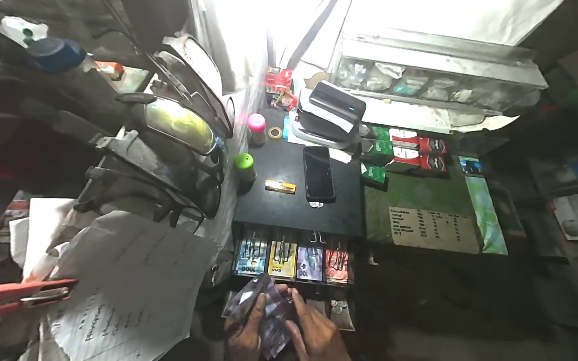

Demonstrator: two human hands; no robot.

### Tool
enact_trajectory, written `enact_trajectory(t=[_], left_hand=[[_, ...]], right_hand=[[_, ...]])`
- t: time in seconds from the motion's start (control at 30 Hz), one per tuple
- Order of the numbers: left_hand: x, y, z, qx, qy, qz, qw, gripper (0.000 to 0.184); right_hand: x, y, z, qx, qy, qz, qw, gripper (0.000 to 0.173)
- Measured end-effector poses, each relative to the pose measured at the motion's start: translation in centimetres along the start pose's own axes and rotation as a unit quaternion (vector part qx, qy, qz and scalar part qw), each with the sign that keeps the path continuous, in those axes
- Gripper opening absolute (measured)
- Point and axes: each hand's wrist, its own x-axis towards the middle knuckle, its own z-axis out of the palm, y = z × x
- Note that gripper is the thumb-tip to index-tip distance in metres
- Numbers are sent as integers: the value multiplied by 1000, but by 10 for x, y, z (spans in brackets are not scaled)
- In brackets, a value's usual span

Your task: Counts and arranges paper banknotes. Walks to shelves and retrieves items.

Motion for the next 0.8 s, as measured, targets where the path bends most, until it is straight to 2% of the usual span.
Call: enact_trajectory(t=[0.1,0.2,0.27,0.37,0.43,0.53,0.63,0.7,0.8], left_hand=[[0,1,-8,-12,-24,23,999,29],[0,2,-18,14,-53,34,998,27],[0,6,-18,23,-58,16,998,24],[-4,11,-16,28,-39,-18,999,21],[-5,11,-17,31,-29,-24,999,22],[-4,8,-20,24,-16,-30,999,21],[-1,4,-23,7,-37,-33,999,22],[-1,2,-23,0,-26,-51,998,22],[0,0,-21,0,21,-95,995,22]], right_hand=[[13,24,-12,-10,-23,-51,998,35],[48,57,-26,-101,-60,-69,991,28],[68,75,-25,-173,-154,-33,972,31],[97,81,-22,-249,-386,70,885,56],[105,83,-18,-278,-432,76,855,58],[105,85,-17,-302,-425,53,852,56],[104,89,-16,-304,-403,34,863,49],[94,100,-11,-312,-312,-20,897,37],[81,119,2,-315,-120,-109,935,14]])
